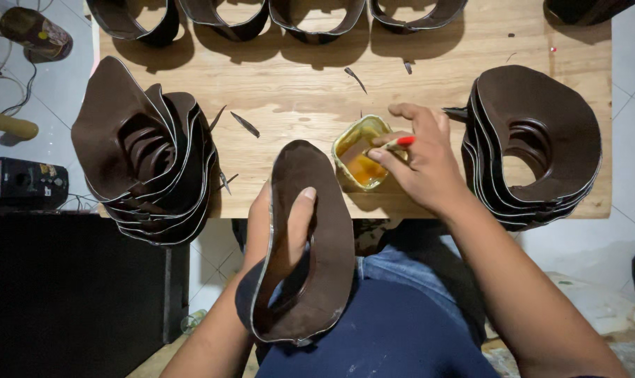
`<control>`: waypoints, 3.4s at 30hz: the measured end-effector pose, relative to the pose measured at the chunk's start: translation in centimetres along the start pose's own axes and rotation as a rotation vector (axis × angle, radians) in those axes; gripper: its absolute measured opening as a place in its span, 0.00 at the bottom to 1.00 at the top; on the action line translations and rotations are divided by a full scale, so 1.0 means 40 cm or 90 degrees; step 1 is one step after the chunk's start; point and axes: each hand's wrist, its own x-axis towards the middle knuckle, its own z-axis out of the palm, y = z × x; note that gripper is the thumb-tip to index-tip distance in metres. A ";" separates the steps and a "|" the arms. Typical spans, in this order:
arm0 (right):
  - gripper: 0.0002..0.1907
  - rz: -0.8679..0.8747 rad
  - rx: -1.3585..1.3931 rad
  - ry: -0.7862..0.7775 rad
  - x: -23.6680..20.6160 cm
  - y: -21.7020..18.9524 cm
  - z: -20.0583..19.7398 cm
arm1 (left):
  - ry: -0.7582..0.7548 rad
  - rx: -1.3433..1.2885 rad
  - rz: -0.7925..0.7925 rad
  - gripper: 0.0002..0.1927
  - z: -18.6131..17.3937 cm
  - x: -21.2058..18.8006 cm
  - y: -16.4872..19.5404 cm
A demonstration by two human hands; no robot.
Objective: The person picks up a curved leather shoe upper from the workbench, holds it in one hand, and uses a brush to spread yellow adhesive from a small container along the edge of the upper. They rotate the upper to coat different sections, then set it on a stack and pick up the next upper to repeat the process.
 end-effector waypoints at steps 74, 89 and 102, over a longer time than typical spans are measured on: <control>0.05 0.230 0.672 0.043 -0.106 -0.075 -0.036 | -0.105 -0.644 -0.292 0.15 0.078 0.006 -0.175; 0.11 0.259 0.710 0.161 -0.124 -0.080 -0.034 | -0.081 -0.319 -0.288 0.11 0.057 -0.050 -0.076; 0.03 0.190 0.677 0.097 -0.140 -0.077 -0.018 | -0.104 -0.532 -0.269 0.15 0.071 -0.030 -0.140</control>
